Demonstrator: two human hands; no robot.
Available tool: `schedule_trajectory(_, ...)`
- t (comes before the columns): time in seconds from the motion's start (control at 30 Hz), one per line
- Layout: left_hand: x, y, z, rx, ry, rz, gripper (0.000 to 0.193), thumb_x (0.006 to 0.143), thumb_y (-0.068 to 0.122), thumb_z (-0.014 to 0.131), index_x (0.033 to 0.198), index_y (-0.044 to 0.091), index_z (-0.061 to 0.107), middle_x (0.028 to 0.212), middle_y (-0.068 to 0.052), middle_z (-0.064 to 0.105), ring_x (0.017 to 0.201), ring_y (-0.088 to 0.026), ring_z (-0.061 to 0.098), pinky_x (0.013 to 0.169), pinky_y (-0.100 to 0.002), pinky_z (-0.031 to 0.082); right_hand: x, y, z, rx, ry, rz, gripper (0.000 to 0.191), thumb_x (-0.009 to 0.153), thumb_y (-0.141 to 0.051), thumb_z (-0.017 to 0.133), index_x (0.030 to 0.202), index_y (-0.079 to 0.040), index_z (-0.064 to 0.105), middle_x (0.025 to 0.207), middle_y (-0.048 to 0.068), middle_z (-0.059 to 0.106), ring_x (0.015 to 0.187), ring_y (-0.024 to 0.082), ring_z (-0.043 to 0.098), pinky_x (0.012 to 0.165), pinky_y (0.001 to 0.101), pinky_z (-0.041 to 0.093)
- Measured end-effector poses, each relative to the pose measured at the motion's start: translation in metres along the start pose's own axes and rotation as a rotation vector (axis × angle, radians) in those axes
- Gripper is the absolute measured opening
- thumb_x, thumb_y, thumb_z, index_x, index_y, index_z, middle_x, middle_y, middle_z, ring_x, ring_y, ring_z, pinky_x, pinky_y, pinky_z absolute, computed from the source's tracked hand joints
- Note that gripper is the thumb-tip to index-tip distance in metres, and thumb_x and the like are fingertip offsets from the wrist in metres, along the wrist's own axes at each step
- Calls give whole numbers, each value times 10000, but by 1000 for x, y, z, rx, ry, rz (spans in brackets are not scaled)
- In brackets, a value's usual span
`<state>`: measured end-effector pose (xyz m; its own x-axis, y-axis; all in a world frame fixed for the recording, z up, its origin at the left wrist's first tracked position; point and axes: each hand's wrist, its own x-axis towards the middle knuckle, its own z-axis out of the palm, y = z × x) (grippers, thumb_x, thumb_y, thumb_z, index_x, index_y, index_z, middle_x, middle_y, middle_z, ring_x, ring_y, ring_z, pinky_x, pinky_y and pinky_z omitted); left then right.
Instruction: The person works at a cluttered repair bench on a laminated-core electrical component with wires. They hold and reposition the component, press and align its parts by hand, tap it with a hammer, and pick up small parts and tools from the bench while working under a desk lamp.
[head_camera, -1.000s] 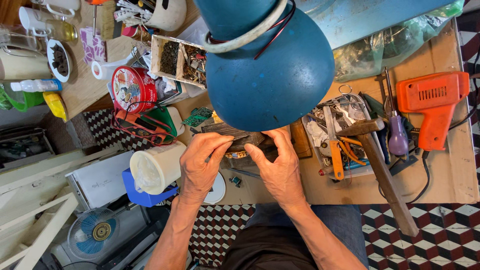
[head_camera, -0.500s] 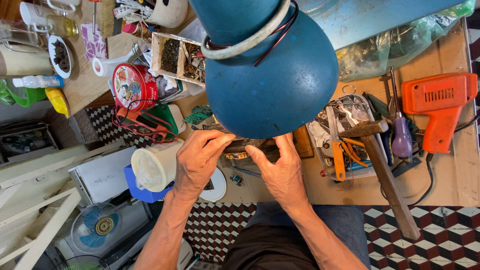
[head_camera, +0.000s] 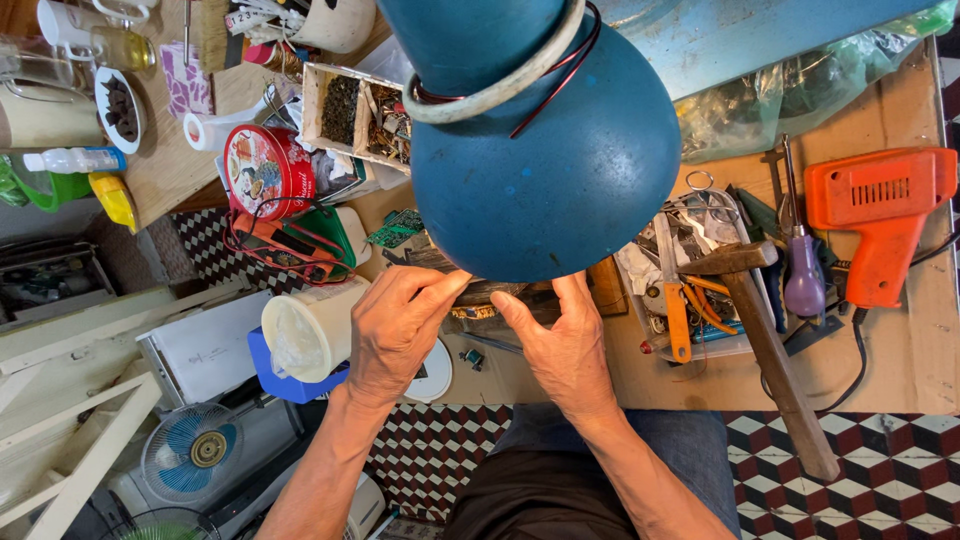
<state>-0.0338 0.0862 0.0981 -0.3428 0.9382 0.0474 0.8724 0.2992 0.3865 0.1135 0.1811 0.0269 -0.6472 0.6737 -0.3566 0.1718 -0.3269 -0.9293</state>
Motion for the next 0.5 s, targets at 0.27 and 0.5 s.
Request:
schedule_trajectory(0.27,-1,-3,2,72,16,29,292,854,58,812,1129,136,755,893,-5,663,806,-192,640,711,-349,492,-1,2,0,17,-8,-16,477,922,-232,754,1346,-81,597,1385,117,608,1310,269,599,1100,434,467)
schedule_trajectory(0.5,-2,-9,0,82,-15,70,308,852,52,806,1148,127,764,898,2,688,805,-196,649,712,-354,498,-2,3,1,-8,1,-32,498,914,-219,756,1361,-76,590,1390,120,610,1303,270,596,1091,428,458)
